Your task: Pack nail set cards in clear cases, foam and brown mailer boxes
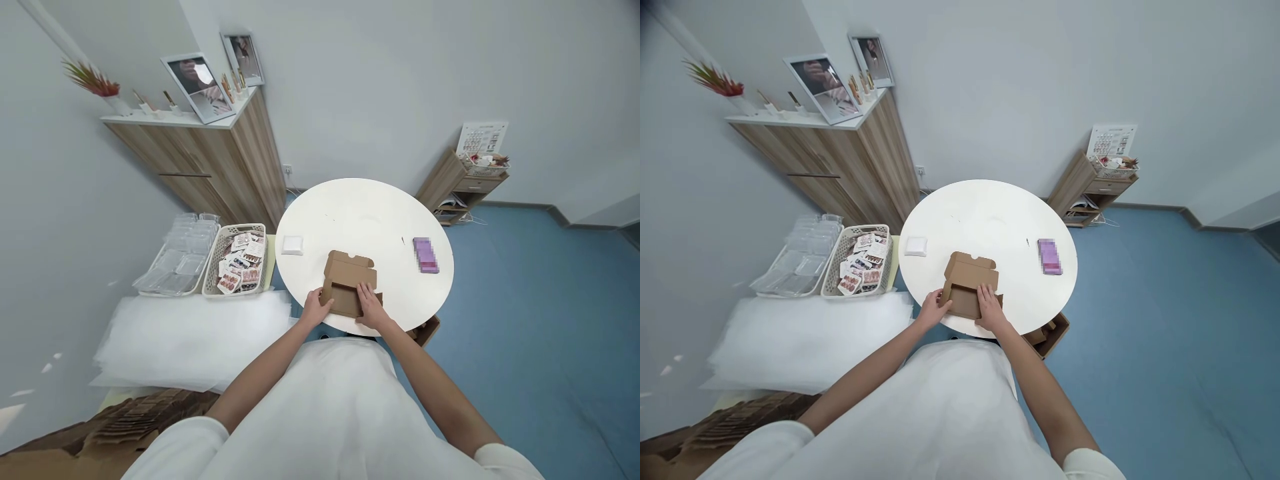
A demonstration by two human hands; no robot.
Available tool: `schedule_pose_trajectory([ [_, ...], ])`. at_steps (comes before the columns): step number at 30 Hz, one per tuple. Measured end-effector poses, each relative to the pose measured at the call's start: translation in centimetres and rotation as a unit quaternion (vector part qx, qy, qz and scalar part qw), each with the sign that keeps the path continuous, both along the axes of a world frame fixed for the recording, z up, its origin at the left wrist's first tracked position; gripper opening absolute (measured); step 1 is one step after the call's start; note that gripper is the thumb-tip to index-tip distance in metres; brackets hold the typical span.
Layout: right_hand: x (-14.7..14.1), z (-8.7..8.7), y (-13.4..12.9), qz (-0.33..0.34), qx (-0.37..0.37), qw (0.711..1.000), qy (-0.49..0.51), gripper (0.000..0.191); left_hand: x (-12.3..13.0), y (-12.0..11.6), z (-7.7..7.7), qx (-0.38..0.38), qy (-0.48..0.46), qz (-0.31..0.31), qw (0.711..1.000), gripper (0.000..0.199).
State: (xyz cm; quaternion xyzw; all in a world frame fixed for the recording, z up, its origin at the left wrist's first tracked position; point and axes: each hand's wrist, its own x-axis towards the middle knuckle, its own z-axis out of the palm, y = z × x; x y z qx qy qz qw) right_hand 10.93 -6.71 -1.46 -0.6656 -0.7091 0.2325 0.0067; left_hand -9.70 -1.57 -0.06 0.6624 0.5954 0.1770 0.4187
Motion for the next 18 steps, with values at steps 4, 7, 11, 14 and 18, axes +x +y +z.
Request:
schedule_pose_trajectory([
  [4, -0.1, 0.3, -0.2, 0.011, -0.007, 1.0, 0.01, 0.12, 0.1, -0.1, -0.6, 0.003, 0.023, -0.006, 1.0, 0.04],
  [7, -0.2, 0.7, -0.5, 0.035, -0.016, 0.999, 0.019, 0.122, 0.0, 0.3, -1.0, -0.002, 0.068, -0.011, 0.998, 0.033],
  [11, -0.4, 1.2, -0.8, 0.066, -0.023, 0.997, 0.021, 0.121, -0.2, 0.7, -1.3, -0.001, 0.091, -0.024, 0.996, 0.027],
  [14, -0.6, 1.4, -0.9, 0.066, -0.021, 0.997, 0.016, 0.12, -0.1, 0.8, -1.2, 0.005, 0.106, -0.036, 0.994, 0.025],
  [18, -0.5, 1.5, -0.9, 0.052, -0.021, 0.998, 0.012, 0.118, -0.1, 0.7, -1.1, 0.009, 0.109, -0.053, 0.993, 0.029],
])
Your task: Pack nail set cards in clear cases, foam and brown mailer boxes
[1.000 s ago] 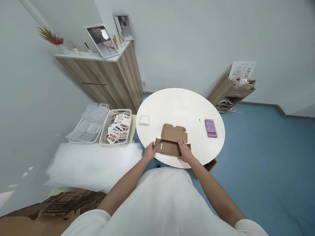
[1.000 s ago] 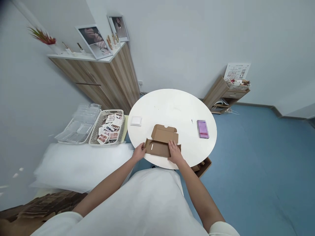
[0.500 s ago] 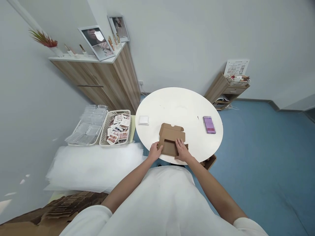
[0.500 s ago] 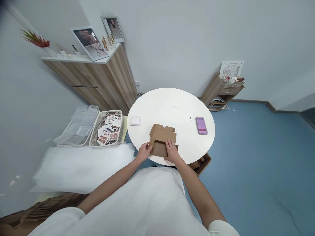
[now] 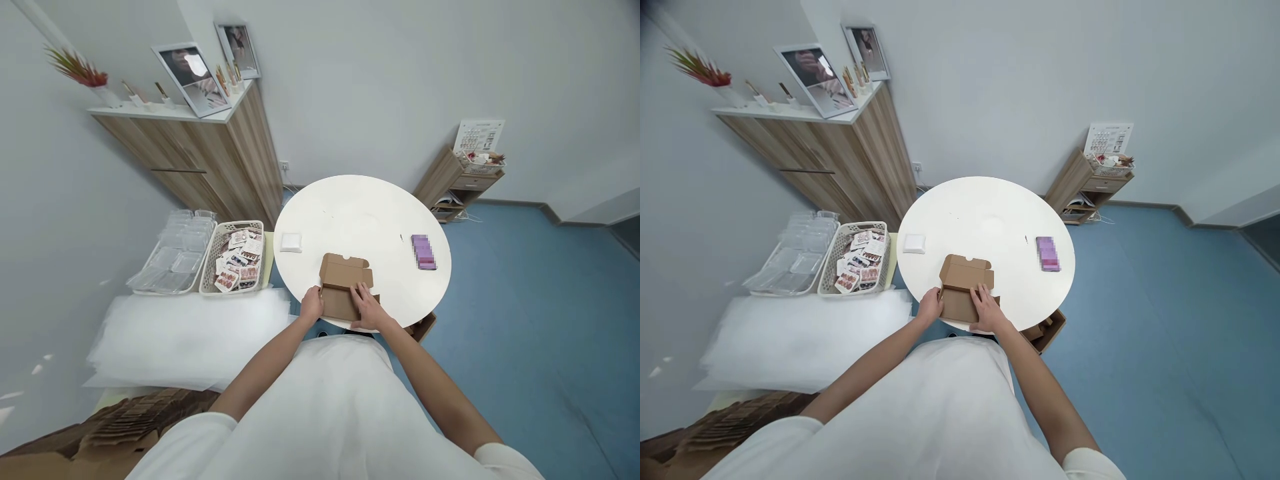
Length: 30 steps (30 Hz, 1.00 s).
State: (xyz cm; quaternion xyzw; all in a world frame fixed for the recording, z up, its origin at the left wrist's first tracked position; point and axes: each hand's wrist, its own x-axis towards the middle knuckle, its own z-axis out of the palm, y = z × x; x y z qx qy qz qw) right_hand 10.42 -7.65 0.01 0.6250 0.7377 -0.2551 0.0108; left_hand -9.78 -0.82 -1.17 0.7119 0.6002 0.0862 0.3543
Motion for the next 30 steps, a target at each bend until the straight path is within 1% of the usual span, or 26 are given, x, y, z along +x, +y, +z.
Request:
schedule_pose_trajectory([
  [2, 0.3, 0.0, 0.0, -0.001, -0.002, 1.0, 0.0, 0.118, -0.3, -0.2, 0.1, -0.012, -0.02, 0.0, 1.0, 0.042],
  [5, 0.8, 0.0, 0.1, 0.005, -0.001, 1.0, 0.002, 0.118, -0.9, -0.4, 0.7, -0.014, -0.052, -0.009, 0.998, 0.082],
  [7, 1.0, -0.1, 0.2, 0.008, 0.003, 1.0, 0.004, 0.118, -1.3, -0.5, 1.2, 0.006, -0.06, -0.057, 0.997, 0.102],
  [9, 1.0, -0.1, 0.3, 0.01, 0.007, 1.0, 0.005, 0.118, -1.5, -0.3, 1.7, 0.02, -0.046, -0.128, 0.99, 0.114],
  [11, 0.9, -0.2, 0.5, 0.012, 0.008, 1.0, 0.005, 0.117, -1.3, -0.1, 2.0, 0.015, -0.009, -0.177, 0.984, 0.118],
  [12, 0.8, -0.1, 0.6, 0.013, 0.008, 1.0, 0.004, 0.117, -1.2, 0.1, 2.1, 0.009, 0.011, -0.187, 0.982, 0.118],
  [16, 0.8, 0.4, 0.5, 0.008, 0.019, 1.0, 0.009, 0.116, -0.7, 0.7, 2.0, -0.003, 0.057, -0.194, 0.979, 0.115],
  [18, 1.1, 0.7, 0.1, -0.027, 0.039, 0.999, 0.024, 0.112, -0.6, 0.8, 1.9, -0.004, 0.06, -0.197, 0.979, 0.115],
  [19, 1.5, 0.8, -0.3, -0.064, 0.052, 0.996, 0.038, 0.107, -0.6, 0.9, 1.9, -0.004, 0.061, -0.197, 0.979, 0.115],
  [20, 1.8, 0.8, -0.8, -0.114, 0.064, 0.99, 0.057, 0.102, -0.6, 0.8, 1.9, -0.005, 0.062, -0.195, 0.979, 0.116],
  [21, 2.3, 0.8, -1.3, -0.174, 0.071, 0.979, 0.082, 0.097, -0.5, 0.8, 1.8, -0.006, 0.063, -0.192, 0.979, 0.116],
  [22, 2.7, 0.6, -1.9, -0.239, 0.068, 0.961, 0.117, 0.094, -0.4, 0.8, 1.8, -0.007, 0.065, -0.187, 0.98, 0.115],
  [23, 3.2, 0.4, -2.5, -0.303, 0.055, 0.937, 0.162, 0.091, -0.2, 0.7, 1.7, -0.008, 0.068, -0.182, 0.981, 0.115],
  [24, 3.7, 0.2, -3.0, -0.361, 0.034, 0.907, 0.215, 0.088, 0.0, 0.7, 1.7, -0.009, 0.07, -0.176, 0.982, 0.114],
  [25, 4.1, -0.1, -3.4, -0.412, 0.008, 0.87, 0.271, 0.086, 0.3, 0.7, 1.7, -0.011, 0.074, -0.171, 0.982, 0.113],
  [27, 4.7, -0.6, -4.0, -0.49, -0.034, 0.79, 0.367, 0.08, 0.9, 0.6, 1.7, -0.017, 0.082, -0.162, 0.983, 0.113],
  [28, 4.9, -0.8, -4.2, -0.517, -0.044, 0.756, 0.399, 0.076, 1.2, 0.6, 1.7, -0.021, 0.085, -0.16, 0.983, 0.112],
  [29, 5.0, -0.9, -4.2, -0.536, -0.049, 0.731, 0.419, 0.072, 1.5, 0.5, 1.7, -0.024, 0.087, -0.158, 0.983, 0.113],
  [30, 5.0, -1.0, -4.2, -0.547, -0.052, 0.717, 0.429, 0.069, 1.8, 0.5, 1.7, -0.025, 0.088, -0.156, 0.983, 0.113],
])
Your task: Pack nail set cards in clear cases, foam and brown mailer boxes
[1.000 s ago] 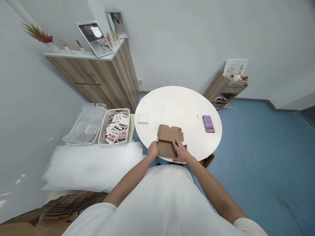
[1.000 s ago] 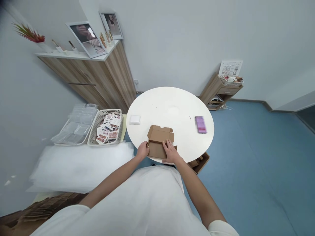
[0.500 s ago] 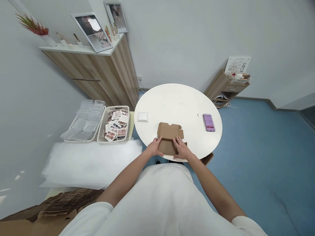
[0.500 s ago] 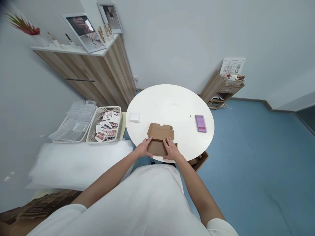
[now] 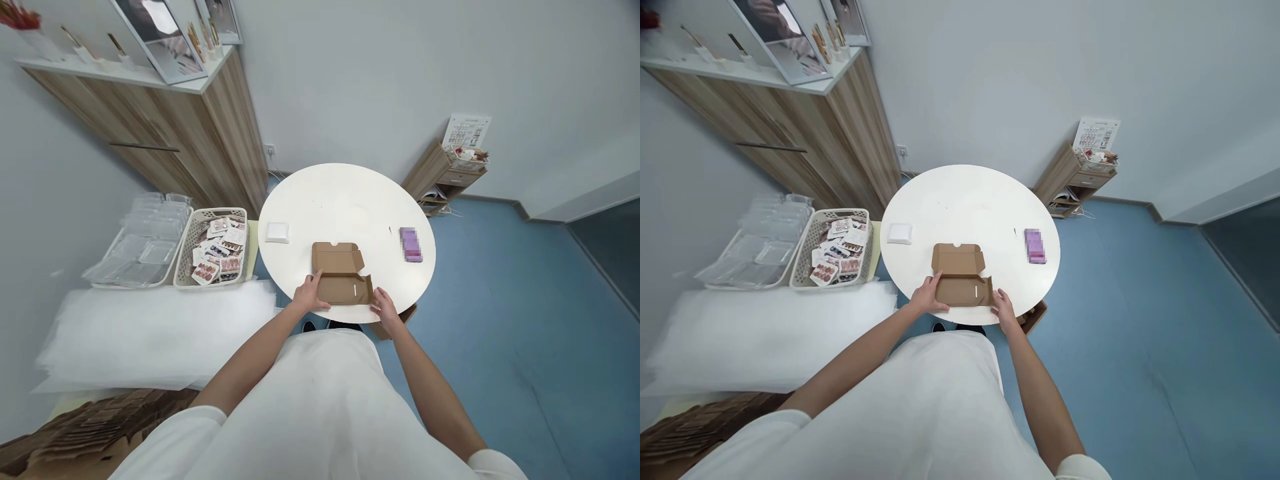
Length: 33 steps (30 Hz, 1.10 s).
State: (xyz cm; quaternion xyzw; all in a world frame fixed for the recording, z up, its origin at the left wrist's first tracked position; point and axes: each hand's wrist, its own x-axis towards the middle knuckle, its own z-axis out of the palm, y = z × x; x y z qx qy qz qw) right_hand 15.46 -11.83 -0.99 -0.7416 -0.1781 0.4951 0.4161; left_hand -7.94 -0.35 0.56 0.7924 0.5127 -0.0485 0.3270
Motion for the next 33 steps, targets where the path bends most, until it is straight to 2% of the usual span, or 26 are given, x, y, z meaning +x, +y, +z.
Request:
schedule_pose_trajectory([
  [3, -0.1, 0.2, 0.3, -0.001, 0.001, 1.0, 0.011, 0.06, 0.7, -0.3, 0.1, 0.004, -0.001, 0.003, 1.0, 0.113],
  [7, -0.2, 0.9, 1.1, 0.044, -0.001, 0.999, -0.006, 0.055, 1.2, -0.7, 0.1, 0.009, -0.01, 0.011, 1.0, 0.112],
  [12, 0.0, 1.3, 3.0, 0.127, -0.02, 0.981, -0.145, 0.045, 2.0, -1.2, -0.2, 0.012, -0.021, 0.023, 0.999, 0.111],
  [15, 0.2, 1.1, 4.2, 0.17, -0.045, 0.955, -0.241, 0.03, 2.6, -1.3, -0.4, 0.004, -0.024, 0.027, 0.999, 0.111],
  [18, 0.5, 0.6, 4.8, 0.196, -0.059, 0.934, -0.294, 0.015, 3.0, -1.2, -0.4, -0.009, -0.028, 0.025, 0.999, 0.112],
  [27, 2.2, -0.4, 5.3, 0.242, -0.053, 0.917, -0.312, 0.012, 4.6, -0.7, 0.0, -0.046, -0.035, 0.024, 0.998, 0.116],
  [31, 3.0, -0.2, 5.7, 0.231, -0.049, 0.925, -0.297, 0.009, 5.6, -0.2, 0.3, -0.048, -0.039, 0.029, 0.998, 0.116],
  [33, 3.6, 0.2, 5.7, 0.23, -0.054, 0.933, -0.273, 0.016, 6.0, 0.1, 0.4, -0.05, -0.037, 0.03, 0.998, 0.116],
])
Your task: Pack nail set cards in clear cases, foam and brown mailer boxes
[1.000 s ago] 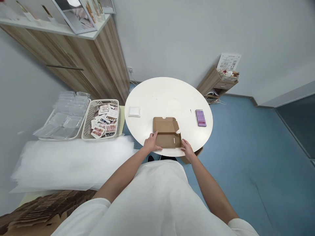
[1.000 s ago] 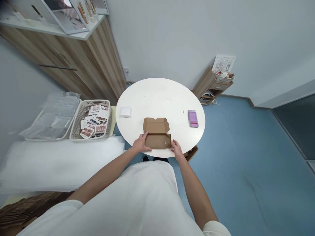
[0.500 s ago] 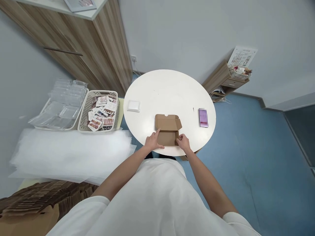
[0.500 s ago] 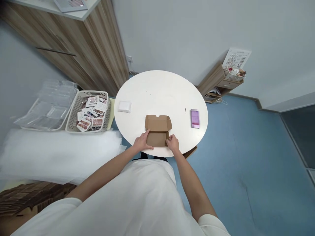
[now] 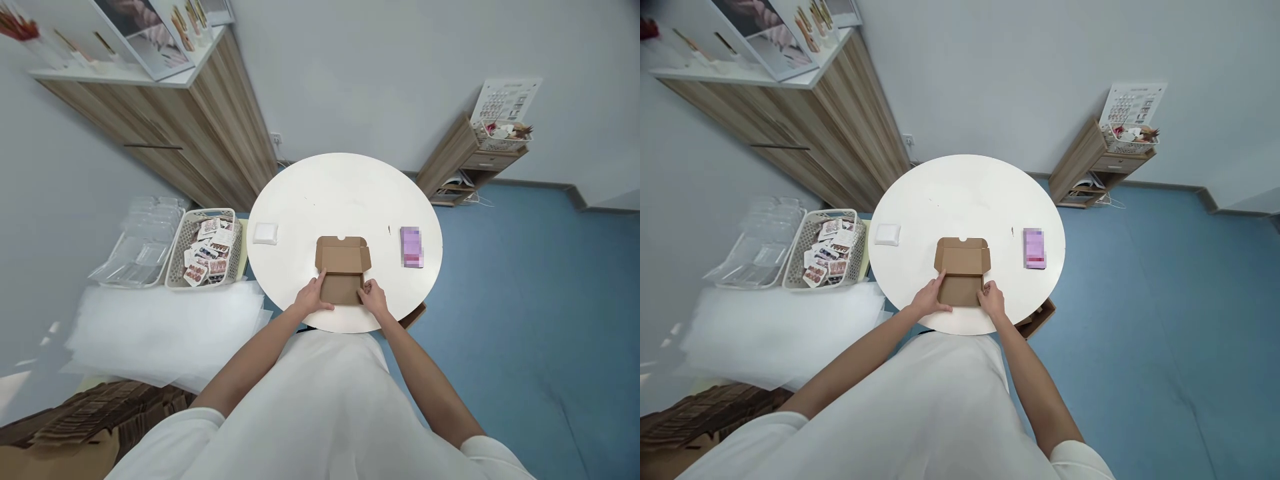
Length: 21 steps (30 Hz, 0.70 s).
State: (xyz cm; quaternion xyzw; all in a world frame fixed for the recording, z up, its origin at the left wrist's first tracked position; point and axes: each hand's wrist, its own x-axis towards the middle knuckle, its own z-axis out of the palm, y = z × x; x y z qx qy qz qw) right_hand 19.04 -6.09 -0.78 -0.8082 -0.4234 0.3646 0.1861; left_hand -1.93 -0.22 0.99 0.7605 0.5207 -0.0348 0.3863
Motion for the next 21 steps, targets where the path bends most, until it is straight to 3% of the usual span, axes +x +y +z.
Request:
schedule_pose_trajectory([
  [3, 0.8, 0.8, -0.2, 0.004, -0.006, 0.999, 0.032, 0.04, 0.3, -0.2, 0.1, 0.002, -0.025, 0.016, 1.0, 0.119],
  [6, 1.3, 1.2, -0.9, 0.006, -0.001, 0.998, 0.063, 0.053, 0.2, -1.3, -0.2, 0.004, -0.082, 0.086, 0.993, 0.117],
  [9, 1.3, 1.3, -1.5, -0.004, 0.003, 0.993, 0.12, 0.055, 0.2, -2.6, -0.6, -0.03, -0.126, 0.193, 0.973, 0.098],
  [11, 1.2, 1.2, -1.7, -0.014, 0.017, 0.986, 0.163, 0.053, 0.4, -3.0, -0.9, -0.056, -0.16, 0.23, 0.958, 0.079],
  [14, 1.3, 0.7, -1.3, -0.029, 0.043, 0.979, 0.197, 0.052, 1.2, -2.8, -1.1, -0.077, -0.205, 0.244, 0.945, 0.064],
  [21, 2.6, -0.8, 0.2, -0.033, 0.059, 0.981, 0.181, 0.058, 2.7, -1.3, -1.1, -0.086, -0.222, 0.261, 0.935, 0.067],
])
